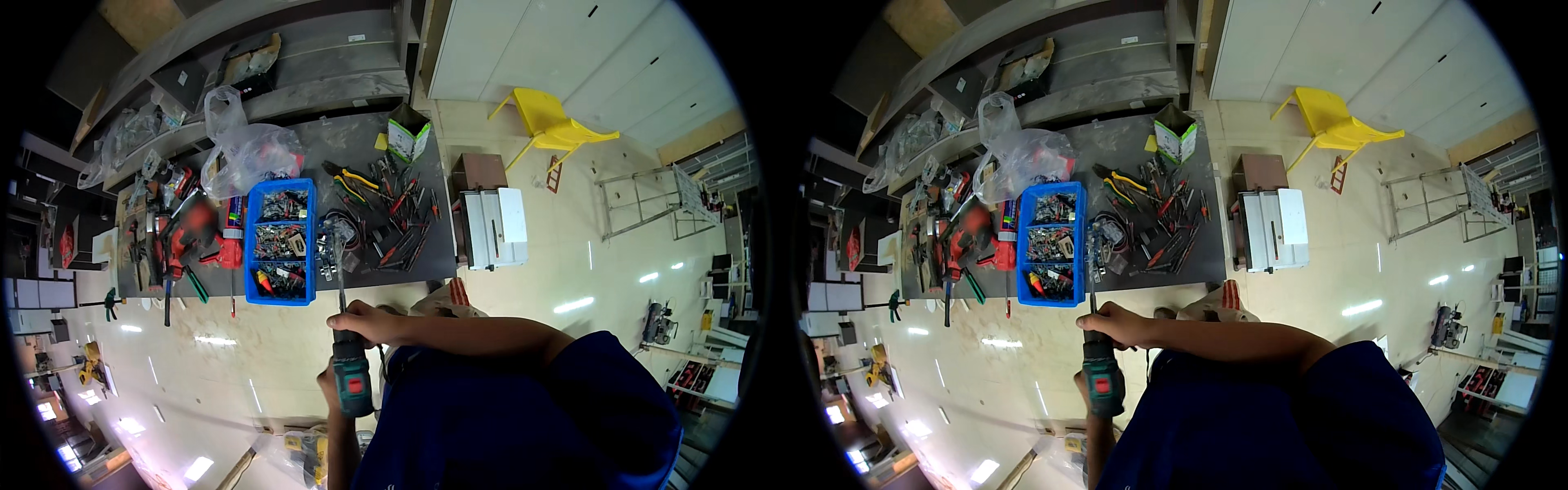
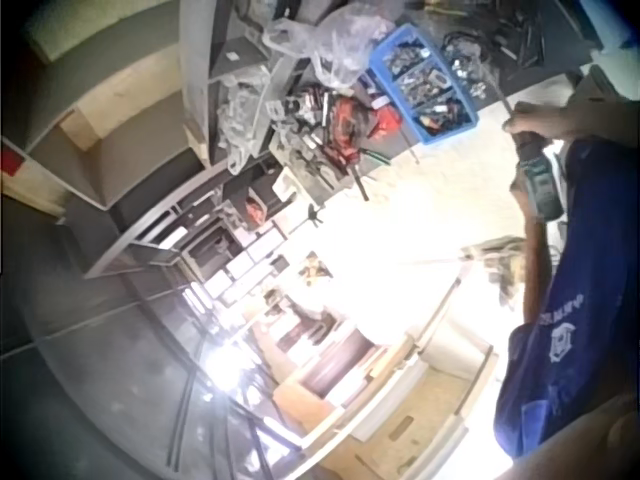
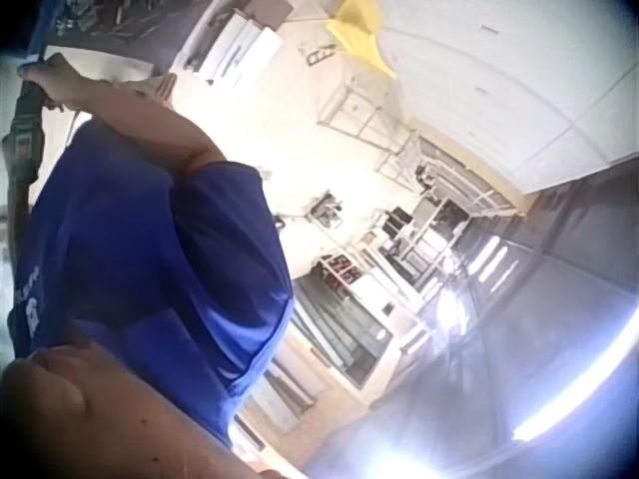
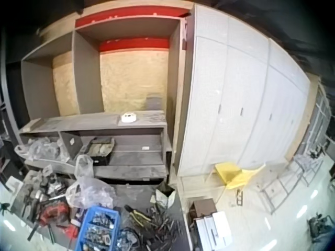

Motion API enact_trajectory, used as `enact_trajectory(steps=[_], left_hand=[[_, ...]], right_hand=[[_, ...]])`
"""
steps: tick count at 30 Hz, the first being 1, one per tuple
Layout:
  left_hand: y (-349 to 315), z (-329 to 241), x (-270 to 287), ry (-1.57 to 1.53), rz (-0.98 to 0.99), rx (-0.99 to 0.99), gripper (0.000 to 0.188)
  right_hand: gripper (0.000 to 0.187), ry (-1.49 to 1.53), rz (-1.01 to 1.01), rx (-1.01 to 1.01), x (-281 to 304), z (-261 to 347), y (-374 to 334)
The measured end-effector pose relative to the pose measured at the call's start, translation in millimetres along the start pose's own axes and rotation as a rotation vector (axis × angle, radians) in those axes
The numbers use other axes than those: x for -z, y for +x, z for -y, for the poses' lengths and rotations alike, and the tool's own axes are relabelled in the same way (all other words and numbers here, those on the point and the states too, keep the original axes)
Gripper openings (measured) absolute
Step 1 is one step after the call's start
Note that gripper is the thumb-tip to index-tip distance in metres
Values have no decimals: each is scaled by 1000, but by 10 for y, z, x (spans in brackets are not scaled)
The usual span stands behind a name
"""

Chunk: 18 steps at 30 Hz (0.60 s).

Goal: The person sits on the floor and handles a cordless drill, removing and inserting various drill bits. They move between the floor and a workbench, selecting bits from a container and testing fit into the drill chuck.

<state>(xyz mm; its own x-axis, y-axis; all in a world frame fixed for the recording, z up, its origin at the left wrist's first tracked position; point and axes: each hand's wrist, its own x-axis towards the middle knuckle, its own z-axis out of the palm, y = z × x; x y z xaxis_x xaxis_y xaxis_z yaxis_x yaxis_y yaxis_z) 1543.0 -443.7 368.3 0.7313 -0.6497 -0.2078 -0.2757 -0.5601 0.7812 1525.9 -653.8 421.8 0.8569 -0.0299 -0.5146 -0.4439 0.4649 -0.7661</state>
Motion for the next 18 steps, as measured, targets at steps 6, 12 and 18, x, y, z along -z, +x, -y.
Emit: enact_trajectory(steps=[6, 12, 18], left_hand=[[96, -905, -110, -573, -5, -113, 5], [294, -765, -286, -15, -275, -190, 4], [427, -1018, -258, 314, -277, -114, 29]], right_hand=[[42, 82, 145, 261, 31, 220, 14], [47, 96, 250, 233, 270, 512, 106], [61, -185, 140, 57, 832, 689, -150]])
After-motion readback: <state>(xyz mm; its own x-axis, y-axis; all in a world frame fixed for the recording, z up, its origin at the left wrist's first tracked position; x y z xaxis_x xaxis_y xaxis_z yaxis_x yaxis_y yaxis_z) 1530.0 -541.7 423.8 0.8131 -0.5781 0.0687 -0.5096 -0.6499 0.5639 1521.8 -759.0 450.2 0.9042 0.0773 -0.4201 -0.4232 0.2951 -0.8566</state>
